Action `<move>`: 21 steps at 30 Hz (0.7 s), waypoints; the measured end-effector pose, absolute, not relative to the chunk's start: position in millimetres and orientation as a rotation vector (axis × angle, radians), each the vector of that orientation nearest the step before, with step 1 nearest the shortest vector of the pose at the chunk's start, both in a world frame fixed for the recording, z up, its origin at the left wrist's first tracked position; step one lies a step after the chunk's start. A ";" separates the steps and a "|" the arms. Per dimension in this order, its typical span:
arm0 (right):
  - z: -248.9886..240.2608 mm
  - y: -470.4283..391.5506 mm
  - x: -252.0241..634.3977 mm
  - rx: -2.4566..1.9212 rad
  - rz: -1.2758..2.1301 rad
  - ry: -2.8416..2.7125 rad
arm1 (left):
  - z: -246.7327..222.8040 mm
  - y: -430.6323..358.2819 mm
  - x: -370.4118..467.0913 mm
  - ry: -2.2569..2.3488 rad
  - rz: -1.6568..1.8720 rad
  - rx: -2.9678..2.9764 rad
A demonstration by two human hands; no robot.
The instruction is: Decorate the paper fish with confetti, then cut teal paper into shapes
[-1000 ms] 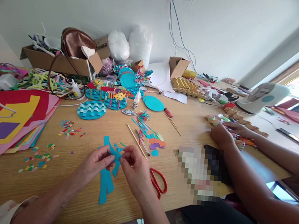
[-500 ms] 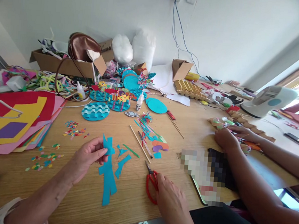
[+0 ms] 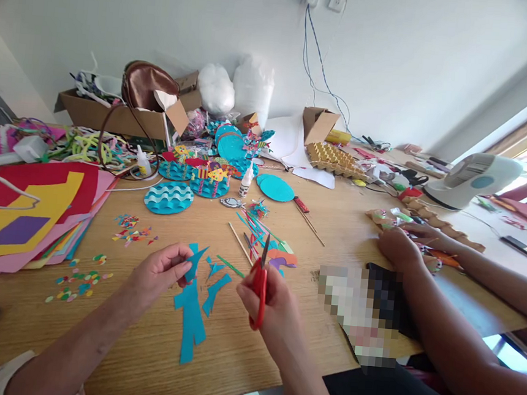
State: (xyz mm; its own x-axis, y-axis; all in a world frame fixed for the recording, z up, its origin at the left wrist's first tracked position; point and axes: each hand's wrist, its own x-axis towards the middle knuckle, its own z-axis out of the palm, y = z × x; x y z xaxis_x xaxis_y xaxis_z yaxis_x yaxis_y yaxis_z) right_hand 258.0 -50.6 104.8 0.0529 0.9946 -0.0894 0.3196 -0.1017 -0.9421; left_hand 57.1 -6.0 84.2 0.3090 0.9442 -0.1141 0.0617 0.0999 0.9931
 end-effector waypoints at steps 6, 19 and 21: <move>103.8 -11.6 216.8 -1.258 1.211 -1.290 | 86.2 -8.1 59.4 1.133 0.881 1.517; 101.9 -13.1 217.6 -1.301 1.071 -1.298 | 85.2 -6.8 62.8 1.071 0.964 1.196; 104.3 -24.3 225.2 -1.365 1.032 -1.423 | 83.8 -5.3 60.7 1.079 1.020 1.163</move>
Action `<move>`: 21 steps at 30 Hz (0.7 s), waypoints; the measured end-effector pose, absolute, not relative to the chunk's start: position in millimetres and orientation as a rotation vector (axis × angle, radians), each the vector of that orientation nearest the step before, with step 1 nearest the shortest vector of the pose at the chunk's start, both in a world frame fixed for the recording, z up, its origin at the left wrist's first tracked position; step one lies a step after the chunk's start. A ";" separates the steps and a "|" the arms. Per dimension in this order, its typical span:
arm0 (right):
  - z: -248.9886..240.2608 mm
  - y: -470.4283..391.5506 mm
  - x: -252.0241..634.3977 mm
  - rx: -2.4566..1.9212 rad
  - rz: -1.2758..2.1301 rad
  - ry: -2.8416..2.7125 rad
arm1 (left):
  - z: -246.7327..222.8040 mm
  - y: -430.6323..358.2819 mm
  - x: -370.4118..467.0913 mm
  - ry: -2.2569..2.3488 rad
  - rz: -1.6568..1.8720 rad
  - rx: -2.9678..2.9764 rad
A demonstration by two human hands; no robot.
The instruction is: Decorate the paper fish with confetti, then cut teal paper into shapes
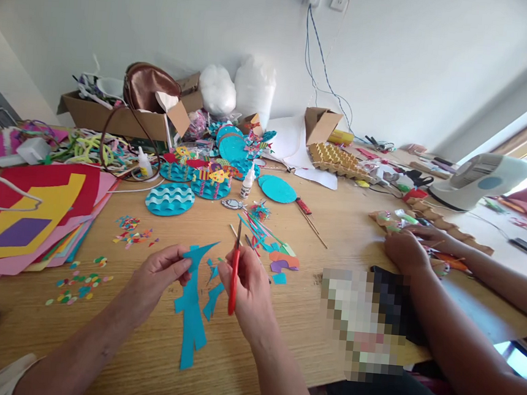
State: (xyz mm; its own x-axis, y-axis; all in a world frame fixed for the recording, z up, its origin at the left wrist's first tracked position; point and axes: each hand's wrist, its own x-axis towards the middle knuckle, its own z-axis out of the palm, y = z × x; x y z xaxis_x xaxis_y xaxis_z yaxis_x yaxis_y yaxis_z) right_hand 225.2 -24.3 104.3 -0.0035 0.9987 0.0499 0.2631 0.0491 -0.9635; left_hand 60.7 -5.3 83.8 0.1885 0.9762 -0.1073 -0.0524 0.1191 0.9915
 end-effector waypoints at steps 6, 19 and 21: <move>95.5 -53.6 231.2 -1.460 1.183 -1.704 | 81.6 -3.8 59.2 0.965 1.100 1.002; 85.7 -48.3 217.5 -1.476 1.150 -1.830 | 84.0 -7.3 66.3 0.889 1.032 1.041; 85.4 -47.7 217.1 -1.448 1.154 -1.826 | 85.2 -7.8 67.6 0.874 1.029 1.030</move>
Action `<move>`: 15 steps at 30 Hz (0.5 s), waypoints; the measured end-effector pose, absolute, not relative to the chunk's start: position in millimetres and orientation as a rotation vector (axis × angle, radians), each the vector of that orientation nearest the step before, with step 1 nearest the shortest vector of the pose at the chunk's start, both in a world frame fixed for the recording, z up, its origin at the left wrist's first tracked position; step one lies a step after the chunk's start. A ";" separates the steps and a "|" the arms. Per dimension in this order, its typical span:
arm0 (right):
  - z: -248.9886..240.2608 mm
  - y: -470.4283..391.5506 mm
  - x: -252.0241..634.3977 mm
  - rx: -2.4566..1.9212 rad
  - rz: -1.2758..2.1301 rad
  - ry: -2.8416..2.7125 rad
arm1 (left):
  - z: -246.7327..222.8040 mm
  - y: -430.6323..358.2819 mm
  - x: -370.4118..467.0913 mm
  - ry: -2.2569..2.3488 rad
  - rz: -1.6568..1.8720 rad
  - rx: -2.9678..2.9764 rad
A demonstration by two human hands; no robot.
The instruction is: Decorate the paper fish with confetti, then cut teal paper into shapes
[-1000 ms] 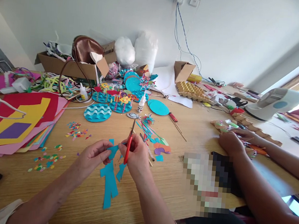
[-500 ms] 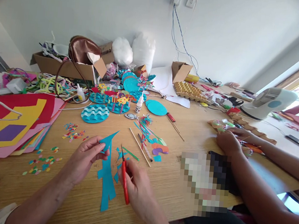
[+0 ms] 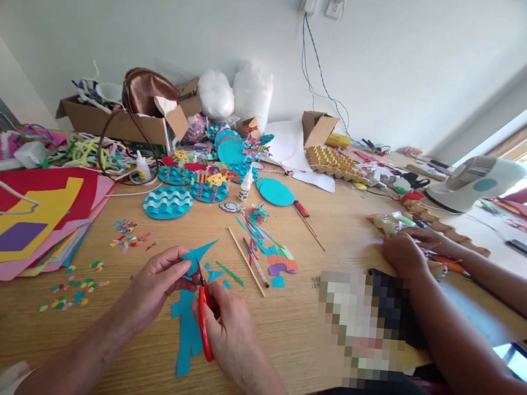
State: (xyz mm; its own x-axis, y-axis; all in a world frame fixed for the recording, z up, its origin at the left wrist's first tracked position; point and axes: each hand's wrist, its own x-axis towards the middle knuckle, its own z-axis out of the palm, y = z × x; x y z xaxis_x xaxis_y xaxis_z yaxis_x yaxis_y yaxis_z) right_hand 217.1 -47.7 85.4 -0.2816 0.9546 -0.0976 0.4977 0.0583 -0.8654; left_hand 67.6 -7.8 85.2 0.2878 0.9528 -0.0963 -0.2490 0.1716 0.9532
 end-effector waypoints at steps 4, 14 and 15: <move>87.1 -46.6 216.4 -1.428 1.177 -1.792 | 86.3 -8.3 69.5 0.878 1.023 1.009; 88.3 -46.3 216.0 -1.441 1.212 -1.731 | 80.2 -7.9 71.0 0.852 0.994 0.997; 86.5 -46.7 215.9 -1.443 1.207 -1.723 | 79.7 -7.9 71.1 0.851 0.994 0.991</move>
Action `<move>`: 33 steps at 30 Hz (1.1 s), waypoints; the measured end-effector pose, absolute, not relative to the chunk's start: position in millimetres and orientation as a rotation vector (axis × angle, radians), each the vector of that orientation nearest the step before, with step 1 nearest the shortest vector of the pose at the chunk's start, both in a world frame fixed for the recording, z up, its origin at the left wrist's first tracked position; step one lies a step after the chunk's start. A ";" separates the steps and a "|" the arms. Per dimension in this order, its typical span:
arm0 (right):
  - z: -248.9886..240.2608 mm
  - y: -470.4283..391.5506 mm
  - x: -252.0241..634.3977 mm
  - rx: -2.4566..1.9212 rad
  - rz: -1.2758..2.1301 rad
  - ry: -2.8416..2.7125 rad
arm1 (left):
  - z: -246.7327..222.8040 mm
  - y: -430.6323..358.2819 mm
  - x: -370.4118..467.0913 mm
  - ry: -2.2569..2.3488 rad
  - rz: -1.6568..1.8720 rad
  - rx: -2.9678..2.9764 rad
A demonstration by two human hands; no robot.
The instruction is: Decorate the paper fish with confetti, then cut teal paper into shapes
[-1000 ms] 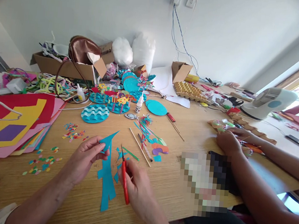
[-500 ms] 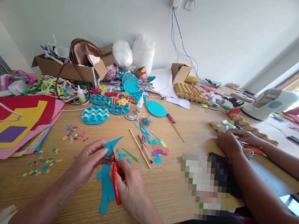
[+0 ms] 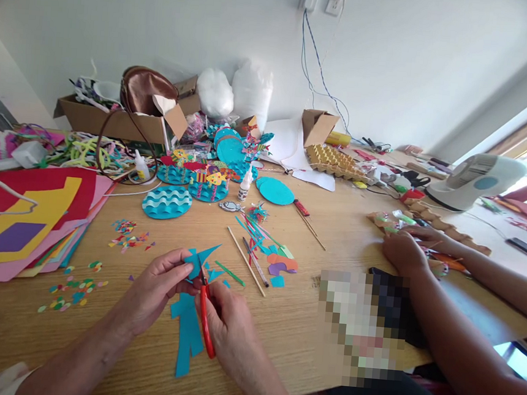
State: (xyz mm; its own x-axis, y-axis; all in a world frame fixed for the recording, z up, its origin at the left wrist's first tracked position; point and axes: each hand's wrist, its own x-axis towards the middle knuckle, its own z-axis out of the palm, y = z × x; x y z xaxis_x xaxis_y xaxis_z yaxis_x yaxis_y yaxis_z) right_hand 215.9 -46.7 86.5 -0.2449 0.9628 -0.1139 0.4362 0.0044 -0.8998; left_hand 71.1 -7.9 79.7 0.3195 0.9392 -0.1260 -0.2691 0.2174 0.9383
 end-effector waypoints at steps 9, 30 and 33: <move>75.6 -48.3 214.6 -1.429 1.184 -1.665 | 81.8 -7.1 71.9 0.863 0.961 0.947; 71.4 -54.4 221.8 -1.399 1.331 -1.672 | 79.5 -8.2 70.8 0.880 0.958 0.942; 71.9 -54.7 221.8 -1.388 1.340 -1.681 | 80.4 -9.2 71.5 0.875 0.948 0.954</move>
State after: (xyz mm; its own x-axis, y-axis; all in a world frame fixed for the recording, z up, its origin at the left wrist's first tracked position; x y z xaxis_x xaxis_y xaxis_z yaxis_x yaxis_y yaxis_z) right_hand 221.8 -54.7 71.9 -0.2949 0.9421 -0.1599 0.3658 -0.0433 -0.9297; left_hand 71.5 -9.2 80.4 0.3314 0.9257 -0.1823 -0.2554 0.2740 0.9272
